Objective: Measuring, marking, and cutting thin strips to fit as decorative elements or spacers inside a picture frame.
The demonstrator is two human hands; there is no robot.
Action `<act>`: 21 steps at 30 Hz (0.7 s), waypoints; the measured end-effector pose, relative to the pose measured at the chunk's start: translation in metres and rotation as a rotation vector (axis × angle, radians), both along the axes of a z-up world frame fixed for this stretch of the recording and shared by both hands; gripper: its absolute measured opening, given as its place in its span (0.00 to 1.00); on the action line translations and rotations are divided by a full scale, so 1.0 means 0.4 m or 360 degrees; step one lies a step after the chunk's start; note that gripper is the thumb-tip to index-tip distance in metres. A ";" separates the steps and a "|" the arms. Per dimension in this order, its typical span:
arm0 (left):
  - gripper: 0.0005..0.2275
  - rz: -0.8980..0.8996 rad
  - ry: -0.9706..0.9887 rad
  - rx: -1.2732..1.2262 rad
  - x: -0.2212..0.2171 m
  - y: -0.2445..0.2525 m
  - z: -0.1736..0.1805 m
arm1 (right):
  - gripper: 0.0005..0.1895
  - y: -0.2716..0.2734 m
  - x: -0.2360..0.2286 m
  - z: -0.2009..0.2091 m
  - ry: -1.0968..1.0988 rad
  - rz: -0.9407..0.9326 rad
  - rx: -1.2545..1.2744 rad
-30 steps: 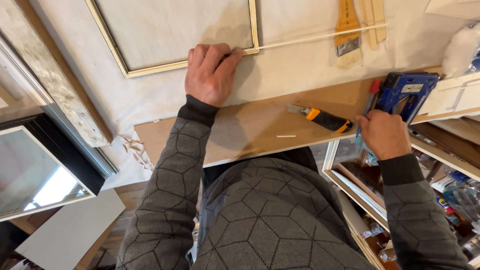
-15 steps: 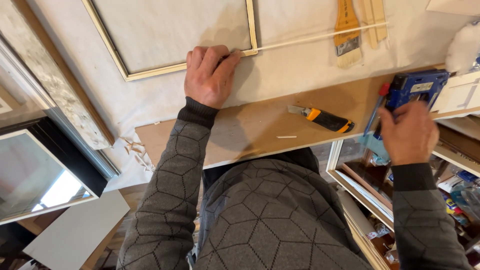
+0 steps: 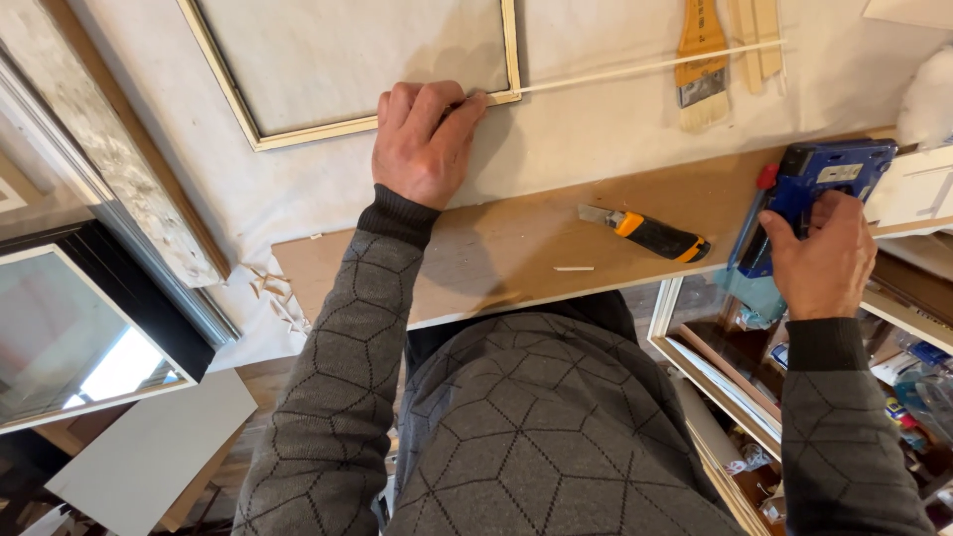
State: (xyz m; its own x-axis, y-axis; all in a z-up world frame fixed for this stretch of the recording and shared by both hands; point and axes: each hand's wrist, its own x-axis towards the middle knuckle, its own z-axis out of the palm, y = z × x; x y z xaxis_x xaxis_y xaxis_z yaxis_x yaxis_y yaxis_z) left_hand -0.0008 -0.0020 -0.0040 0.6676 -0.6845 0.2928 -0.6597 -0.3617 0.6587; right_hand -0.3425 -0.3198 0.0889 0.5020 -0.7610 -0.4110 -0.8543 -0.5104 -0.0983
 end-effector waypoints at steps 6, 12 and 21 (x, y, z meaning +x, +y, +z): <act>0.11 0.0036 -0.0016 -0.0012 0.000 -0.002 0.001 | 0.19 0.051 0.090 0.052 -0.0054 0.0532 -0.0300; 0.10 0.0007 -0.0034 -0.0012 0.004 0.001 0.005 | 0.12 0.111 0.376 -0.016 -0.0631 0.1159 0.0099; 0.11 0.0021 -0.0196 0.0034 0.001 0.006 0.007 | 0.10 0.146 0.621 -0.089 -0.0905 0.1771 0.0155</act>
